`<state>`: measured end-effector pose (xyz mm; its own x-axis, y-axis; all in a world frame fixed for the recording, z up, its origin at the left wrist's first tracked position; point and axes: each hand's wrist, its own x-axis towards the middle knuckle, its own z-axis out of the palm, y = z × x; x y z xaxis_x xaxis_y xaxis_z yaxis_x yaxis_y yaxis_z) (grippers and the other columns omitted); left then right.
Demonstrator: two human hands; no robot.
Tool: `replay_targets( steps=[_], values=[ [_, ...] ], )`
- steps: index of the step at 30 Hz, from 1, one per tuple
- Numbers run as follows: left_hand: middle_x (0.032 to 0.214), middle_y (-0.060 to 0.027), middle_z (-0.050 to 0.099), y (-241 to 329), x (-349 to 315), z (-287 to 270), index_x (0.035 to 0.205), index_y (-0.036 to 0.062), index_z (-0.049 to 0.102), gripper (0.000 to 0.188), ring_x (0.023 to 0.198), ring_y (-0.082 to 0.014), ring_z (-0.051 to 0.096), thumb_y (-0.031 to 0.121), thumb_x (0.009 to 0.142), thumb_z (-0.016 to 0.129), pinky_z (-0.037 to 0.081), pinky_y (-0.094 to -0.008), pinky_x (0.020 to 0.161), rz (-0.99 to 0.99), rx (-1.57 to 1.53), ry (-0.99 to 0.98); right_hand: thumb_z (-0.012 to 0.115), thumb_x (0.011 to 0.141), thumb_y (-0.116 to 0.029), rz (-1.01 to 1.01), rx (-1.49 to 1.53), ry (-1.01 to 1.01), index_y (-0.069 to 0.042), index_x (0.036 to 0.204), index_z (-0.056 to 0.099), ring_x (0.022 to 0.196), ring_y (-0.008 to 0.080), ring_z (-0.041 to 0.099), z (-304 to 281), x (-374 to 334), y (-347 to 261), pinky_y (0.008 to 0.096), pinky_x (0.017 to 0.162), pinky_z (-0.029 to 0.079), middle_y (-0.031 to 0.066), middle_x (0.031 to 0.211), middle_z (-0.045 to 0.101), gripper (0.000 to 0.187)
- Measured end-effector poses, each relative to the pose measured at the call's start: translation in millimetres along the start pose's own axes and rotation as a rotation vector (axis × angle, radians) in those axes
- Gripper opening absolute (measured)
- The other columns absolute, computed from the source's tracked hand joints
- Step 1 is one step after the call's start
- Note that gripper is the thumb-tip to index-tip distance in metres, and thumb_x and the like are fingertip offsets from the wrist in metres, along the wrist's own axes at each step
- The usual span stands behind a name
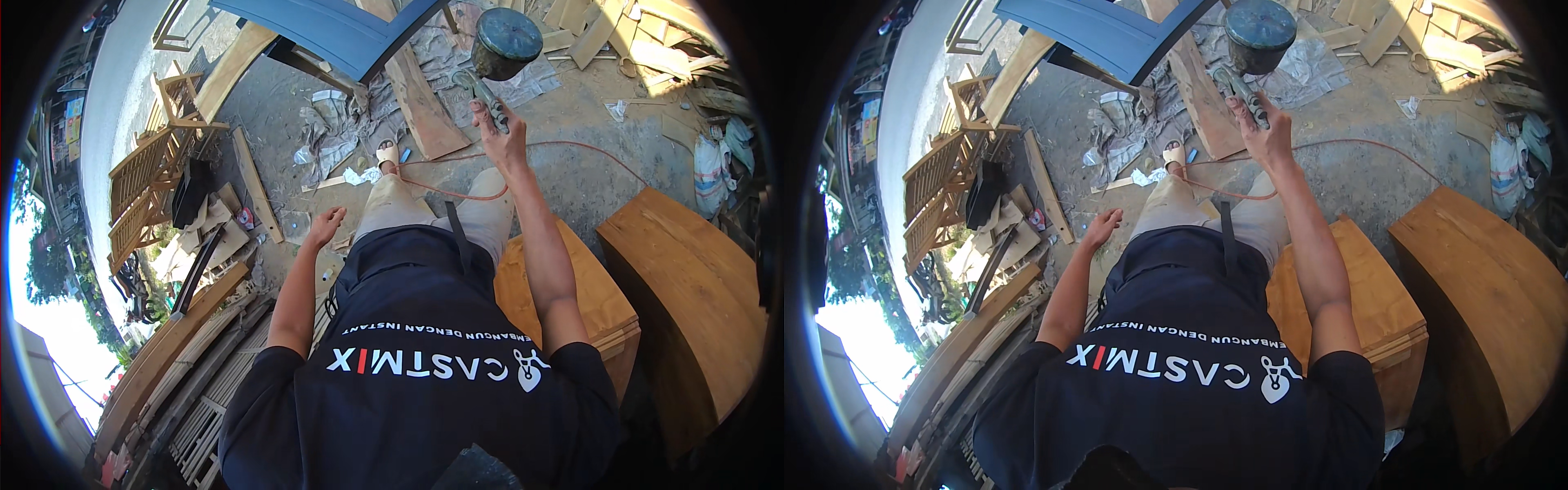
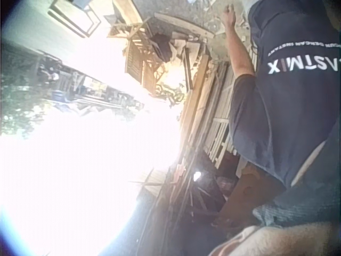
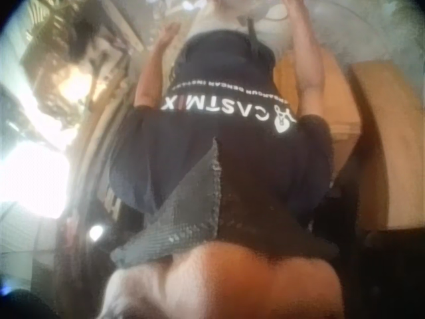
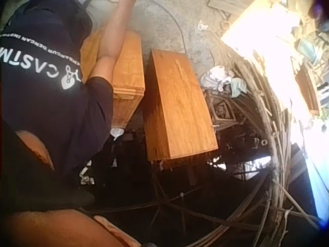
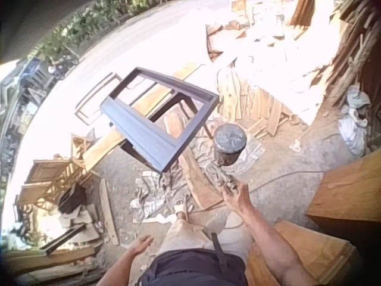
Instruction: The person organizes dark-colored wooden frames, prepares a paint mixture in a metal container, and then applies the paint to a wooden surface using a spray gun.
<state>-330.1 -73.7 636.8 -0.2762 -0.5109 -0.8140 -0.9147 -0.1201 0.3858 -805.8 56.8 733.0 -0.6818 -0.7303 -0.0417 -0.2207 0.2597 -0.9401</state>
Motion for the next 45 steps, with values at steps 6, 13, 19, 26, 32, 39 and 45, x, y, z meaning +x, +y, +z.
replay_targets(
  steps=[6,13,19,26,32,39,45],
  values=[
    [0.116,-0.0174,0.073,-9,-3,0,0.137,0.0002,0.061,0.064,0.102,-0.0251,0.071,0.052,0.101,0.056,0.054,-0.0369,0.092,0.003,0.011,0.025,0.065,0.100,-0.019,-0.093,0.167,-0.175,-0.001,0.108,0.072,0.071,0.0125,0.067,25,-23,-9,0.0320,0.067,0.053,0.0075,0.081,0.073,0.021],
    [0.113,-0.0175,0.073,-12,0,10,0.134,-0.0008,0.063,0.062,0.099,-0.0244,0.070,0.050,0.100,0.059,0.054,-0.0363,0.090,0.005,-0.015,0.009,0.068,0.098,-0.013,-0.122,0.145,-0.307,-0.002,0.108,0.072,0.081,0.0077,0.064,32,-31,-5,0.0281,0.072,0.052,0.0076,0.089,0.076,0.015],
    [0.120,-0.0187,0.071,-3,-6,6,0.138,-0.0014,0.060,0.062,0.105,-0.0247,0.069,0.049,0.102,0.058,0.054,-0.0355,0.093,-0.016,-0.073,-0.015,0.069,0.099,-0.020,-0.020,0.207,-0.098,-0.003,0.107,0.073,0.075,0.0100,0.063,25,-3,-12,0.0308,0.068,0.051,0.0071,0.085,0.074,0.019],
    [0.120,-0.0198,0.071,-5,-3,-5,0.138,-0.0022,0.060,0.063,0.106,-0.0248,0.069,0.049,0.102,0.057,0.054,-0.0360,0.093,-0.067,-0.081,-0.025,0.074,0.095,-0.047,0.181,0.201,0.035,-0.003,0.105,0.075,0.064,0.0091,0.058,-6,58,-11,0.0281,0.062,0.048,0.0009,0.069,0.061,0.045],
    [0.116,-0.0189,0.071,8,-4,-11,0.134,-0.0029,0.062,0.059,0.105,-0.0235,0.069,0.047,0.104,0.056,0.055,-0.0354,0.092,-0.066,-0.080,-0.008,0.064,0.096,-0.059,0.204,0.151,0.140,-0.002,0.092,0.073,0.062,0.0122,0.056,-31,110,1,0.0317,0.062,0.046,0.0030,0.066,0.064,0.058],
    [0.118,-0.0200,0.071,14,-4,-9,0.137,-0.0035,0.060,0.060,0.105,-0.0249,0.070,0.047,0.104,0.056,0.055,-0.0355,0.092,-0.122,-0.083,0.003,0.062,0.094,-0.064,0.184,0.091,0.256,-0.003,0.091,0.075,0.062,0.0145,0.058,-66,174,29,0.0329,0.063,0.047,0.0035,0.066,0.065,0.063],
    [0.118,-0.0200,0.071,22,-8,-3,0.135,-0.0041,0.061,0.060,0.104,-0.0251,0.070,0.047,0.104,0.056,0.055,-0.0356,0.091,-0.137,-0.046,-0.002,0.062,0.094,-0.065,0.180,0.088,0.343,-0.004,0.091,0.077,0.062,0.0140,0.060,-91,215,42,0.0327,0.063,0.049,0.0039,0.069,0.068,0.063]
  ],
)
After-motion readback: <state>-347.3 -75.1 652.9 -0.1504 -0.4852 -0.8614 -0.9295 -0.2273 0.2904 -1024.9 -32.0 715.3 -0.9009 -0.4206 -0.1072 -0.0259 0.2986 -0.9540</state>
